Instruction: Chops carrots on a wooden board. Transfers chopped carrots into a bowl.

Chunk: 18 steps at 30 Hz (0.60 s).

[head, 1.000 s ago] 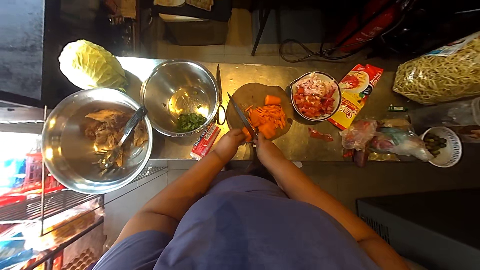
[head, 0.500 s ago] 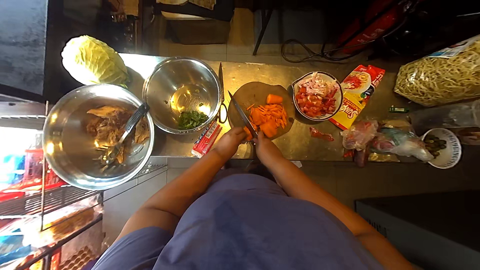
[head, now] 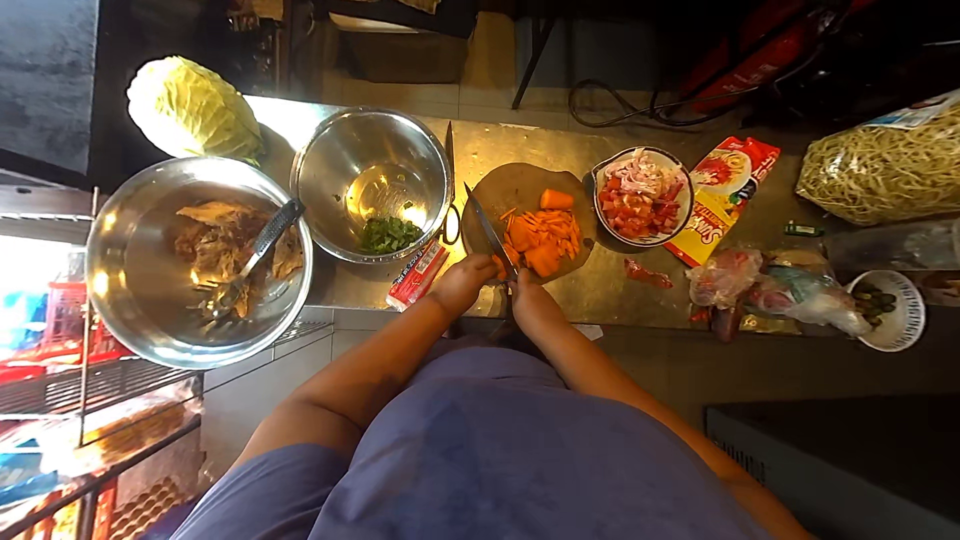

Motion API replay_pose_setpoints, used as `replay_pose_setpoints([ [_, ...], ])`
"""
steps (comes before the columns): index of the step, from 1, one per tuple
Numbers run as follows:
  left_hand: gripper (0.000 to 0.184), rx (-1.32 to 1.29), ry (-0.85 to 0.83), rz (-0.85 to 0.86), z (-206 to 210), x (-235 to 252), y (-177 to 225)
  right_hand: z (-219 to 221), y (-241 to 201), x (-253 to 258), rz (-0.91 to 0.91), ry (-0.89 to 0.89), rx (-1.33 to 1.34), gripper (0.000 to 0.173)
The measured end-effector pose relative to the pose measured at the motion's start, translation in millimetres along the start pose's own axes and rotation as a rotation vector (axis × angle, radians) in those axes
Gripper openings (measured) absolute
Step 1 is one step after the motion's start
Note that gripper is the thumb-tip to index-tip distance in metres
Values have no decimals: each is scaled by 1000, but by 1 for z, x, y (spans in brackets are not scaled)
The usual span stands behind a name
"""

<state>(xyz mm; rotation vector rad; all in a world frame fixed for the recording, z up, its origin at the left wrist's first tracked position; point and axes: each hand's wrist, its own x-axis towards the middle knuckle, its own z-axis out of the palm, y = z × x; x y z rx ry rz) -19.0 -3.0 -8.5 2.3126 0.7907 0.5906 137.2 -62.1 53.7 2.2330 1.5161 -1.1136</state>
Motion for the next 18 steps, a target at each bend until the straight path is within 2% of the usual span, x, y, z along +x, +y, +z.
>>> replay_pose_setpoints([
  [4, 22, -18, -10, -12, -2, -4, 1, -2, 6, 8, -59, 34, 36, 44],
  [9, 20, -2, 23, 20, -1, -3, -2, -34, -16, -23, -4, -28, -86, 39],
  [13, 19, -2, 43, 34, 1, -3, -4, -21, -13, -23, 16, -37, -74, 40],
  [18, 19, 9, 41, 40, 4, -4, -7, 7, 0, 2, -7, 9, 7, 42],
])
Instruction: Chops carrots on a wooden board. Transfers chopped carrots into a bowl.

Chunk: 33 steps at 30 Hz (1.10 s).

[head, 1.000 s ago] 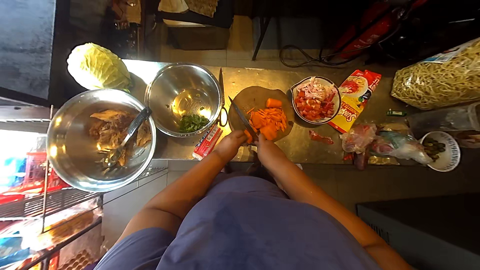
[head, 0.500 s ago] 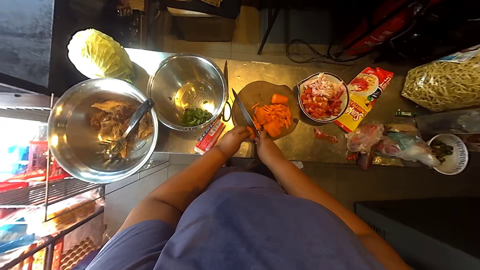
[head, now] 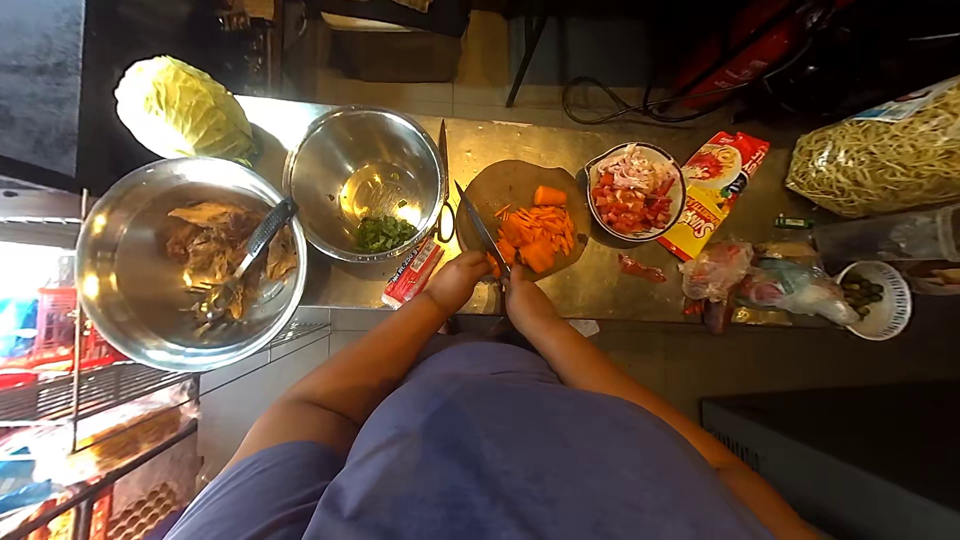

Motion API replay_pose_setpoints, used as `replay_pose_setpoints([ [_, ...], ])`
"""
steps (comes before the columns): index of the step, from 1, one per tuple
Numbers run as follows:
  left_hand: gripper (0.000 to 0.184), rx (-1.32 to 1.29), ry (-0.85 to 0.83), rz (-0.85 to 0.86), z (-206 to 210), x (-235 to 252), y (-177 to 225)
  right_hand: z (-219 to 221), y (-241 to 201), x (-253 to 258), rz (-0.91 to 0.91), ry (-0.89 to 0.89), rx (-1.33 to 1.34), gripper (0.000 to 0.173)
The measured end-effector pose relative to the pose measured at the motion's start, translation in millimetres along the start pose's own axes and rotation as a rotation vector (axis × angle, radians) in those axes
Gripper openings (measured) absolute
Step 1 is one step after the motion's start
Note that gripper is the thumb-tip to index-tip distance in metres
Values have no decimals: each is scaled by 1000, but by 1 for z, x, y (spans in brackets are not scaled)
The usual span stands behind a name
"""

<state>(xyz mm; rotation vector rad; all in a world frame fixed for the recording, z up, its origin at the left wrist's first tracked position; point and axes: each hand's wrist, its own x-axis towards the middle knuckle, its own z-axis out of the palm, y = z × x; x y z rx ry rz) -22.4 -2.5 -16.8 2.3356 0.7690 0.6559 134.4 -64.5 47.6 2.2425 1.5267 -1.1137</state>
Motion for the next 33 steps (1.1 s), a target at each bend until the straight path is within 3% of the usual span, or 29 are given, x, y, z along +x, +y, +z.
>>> replay_pose_setpoints([
  [3, 19, 2, -5, -16, -3, 1, 3, -7, 2, 8, -34, -3, 24, 43],
  [8, 19, -4, -20, -17, -5, 2, 4, -40, -13, -22, -14, -54, -63, 41],
  [19, 19, 9, -3, 9, -1, -1, -1, 0, -5, 5, -30, -8, -12, 41],
  [25, 19, 40, -48, -1, -4, 10, 1, -30, 8, 8, -101, 25, -95, 42],
  [33, 18, 58, -28, -4, -4, 14, -1, -47, -13, -19, -28, -5, -171, 35],
])
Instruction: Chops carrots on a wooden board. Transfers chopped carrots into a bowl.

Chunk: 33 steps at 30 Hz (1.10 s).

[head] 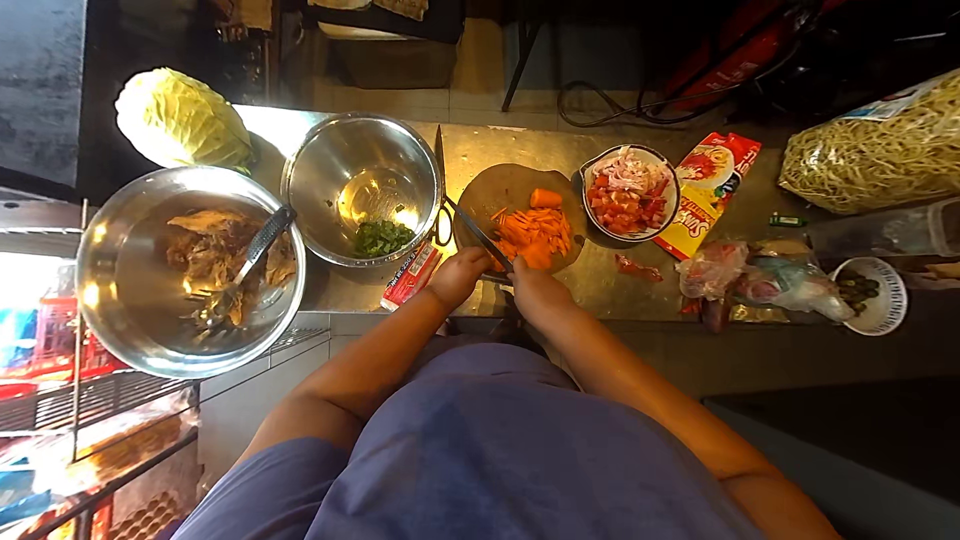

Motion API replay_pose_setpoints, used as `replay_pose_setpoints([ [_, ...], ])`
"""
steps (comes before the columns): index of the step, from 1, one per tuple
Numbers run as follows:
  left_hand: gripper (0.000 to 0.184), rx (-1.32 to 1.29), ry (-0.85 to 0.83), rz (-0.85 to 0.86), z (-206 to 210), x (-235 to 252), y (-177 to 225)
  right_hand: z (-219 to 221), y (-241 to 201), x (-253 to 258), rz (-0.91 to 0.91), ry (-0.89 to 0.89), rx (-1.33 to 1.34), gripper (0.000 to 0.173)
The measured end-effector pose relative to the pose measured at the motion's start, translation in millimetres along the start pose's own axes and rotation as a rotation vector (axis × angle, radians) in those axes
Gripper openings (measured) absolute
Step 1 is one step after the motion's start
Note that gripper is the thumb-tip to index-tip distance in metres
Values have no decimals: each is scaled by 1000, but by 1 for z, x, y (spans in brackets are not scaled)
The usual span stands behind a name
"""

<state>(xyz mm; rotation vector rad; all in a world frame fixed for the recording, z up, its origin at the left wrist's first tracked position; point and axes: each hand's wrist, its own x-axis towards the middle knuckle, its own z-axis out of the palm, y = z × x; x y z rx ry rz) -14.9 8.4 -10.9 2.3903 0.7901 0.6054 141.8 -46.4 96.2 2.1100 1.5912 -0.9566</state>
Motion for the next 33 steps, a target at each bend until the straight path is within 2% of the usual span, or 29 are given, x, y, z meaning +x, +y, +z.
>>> replay_pose_setpoints([
  [11, 18, -14, 50, 23, 7, -3, -6, 43, 11, 29, -24, 64, 121, 37],
  [14, 17, -22, 51, 7, 4, -4, -1, 36, 13, 26, -61, 49, 127, 38],
  [18, 17, -6, 0, -28, -5, 0, 4, -3, 1, 3, -25, 8, -25, 34],
  [26, 19, 34, -59, -53, -9, 1, 10, 10, 3, 1, -6, -33, 41, 37],
  [33, 19, 25, -47, -23, -6, 1, 5, 25, 5, 7, -15, -16, 48, 36],
])
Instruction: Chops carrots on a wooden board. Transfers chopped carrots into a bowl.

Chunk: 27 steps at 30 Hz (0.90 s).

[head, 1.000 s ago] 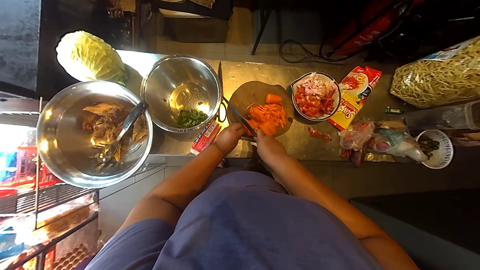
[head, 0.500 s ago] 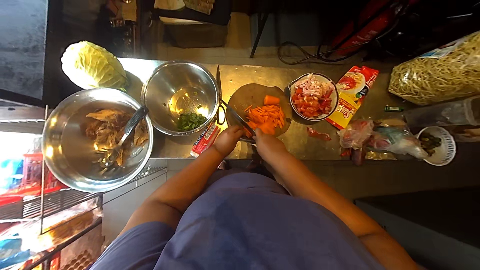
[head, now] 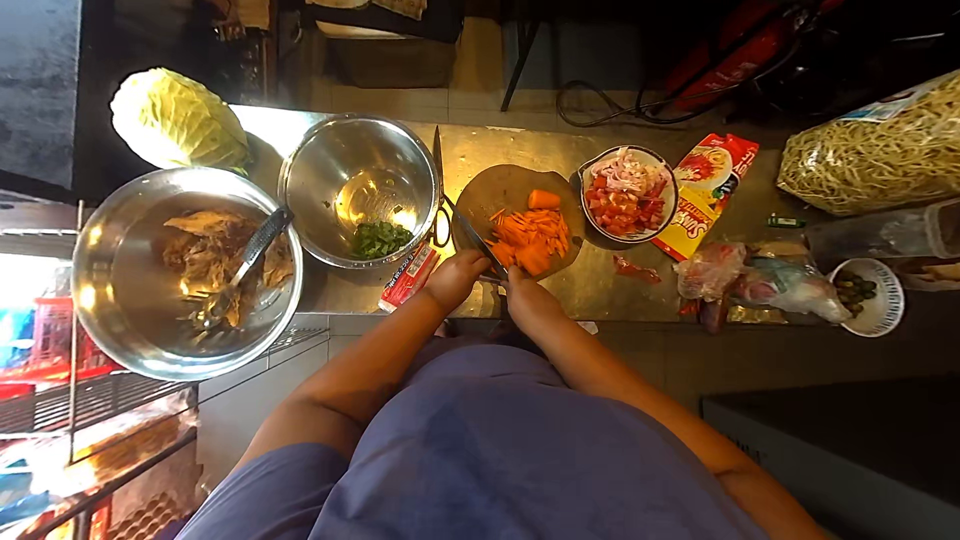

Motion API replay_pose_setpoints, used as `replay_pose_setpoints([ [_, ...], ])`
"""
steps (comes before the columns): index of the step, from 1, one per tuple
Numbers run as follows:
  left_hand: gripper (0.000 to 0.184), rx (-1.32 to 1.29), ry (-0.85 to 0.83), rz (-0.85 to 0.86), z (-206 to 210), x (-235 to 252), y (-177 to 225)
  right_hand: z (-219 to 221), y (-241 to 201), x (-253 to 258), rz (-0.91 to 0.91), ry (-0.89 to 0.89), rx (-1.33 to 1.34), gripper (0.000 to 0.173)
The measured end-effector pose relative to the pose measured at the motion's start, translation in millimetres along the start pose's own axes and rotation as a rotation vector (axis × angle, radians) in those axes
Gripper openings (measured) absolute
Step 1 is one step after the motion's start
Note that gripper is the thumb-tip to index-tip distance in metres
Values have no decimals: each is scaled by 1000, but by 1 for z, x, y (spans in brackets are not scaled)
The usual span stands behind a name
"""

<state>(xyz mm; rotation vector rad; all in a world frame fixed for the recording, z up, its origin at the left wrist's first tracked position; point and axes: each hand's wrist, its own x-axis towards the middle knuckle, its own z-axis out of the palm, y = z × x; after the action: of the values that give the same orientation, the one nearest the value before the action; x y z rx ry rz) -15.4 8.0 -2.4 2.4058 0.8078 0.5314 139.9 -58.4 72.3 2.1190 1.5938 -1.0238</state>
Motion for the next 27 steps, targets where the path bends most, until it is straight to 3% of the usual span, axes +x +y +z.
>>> replay_pose_setpoints([
  [5, 16, -2, 50, 28, 9, -1, -5, 19, 8, 17, -10, 32, 45, 37],
  [12, 19, 44, -64, -50, -5, 14, 4, -13, 12, 8, -59, 71, 18, 41],
  [16, 13, 30, 59, -82, -18, 32, 4, -21, 19, -10, -15, 56, 80, 41],
  [19, 15, 59, 160, -40, -40, 59, 37, -16, 28, -19, -33, 45, 122, 46],
  [20, 18, 77, 103, -57, -43, 69, 50, -13, 29, -22, -44, 33, 127, 48],
  [24, 53, 248, -432, -330, -21, 112, 84, -4, 33, -25, -91, 13, 122, 49],
  [27, 61, 354, -541, -392, 4, 124, 86, 1, 39, -25, -96, -4, 113, 49],
])
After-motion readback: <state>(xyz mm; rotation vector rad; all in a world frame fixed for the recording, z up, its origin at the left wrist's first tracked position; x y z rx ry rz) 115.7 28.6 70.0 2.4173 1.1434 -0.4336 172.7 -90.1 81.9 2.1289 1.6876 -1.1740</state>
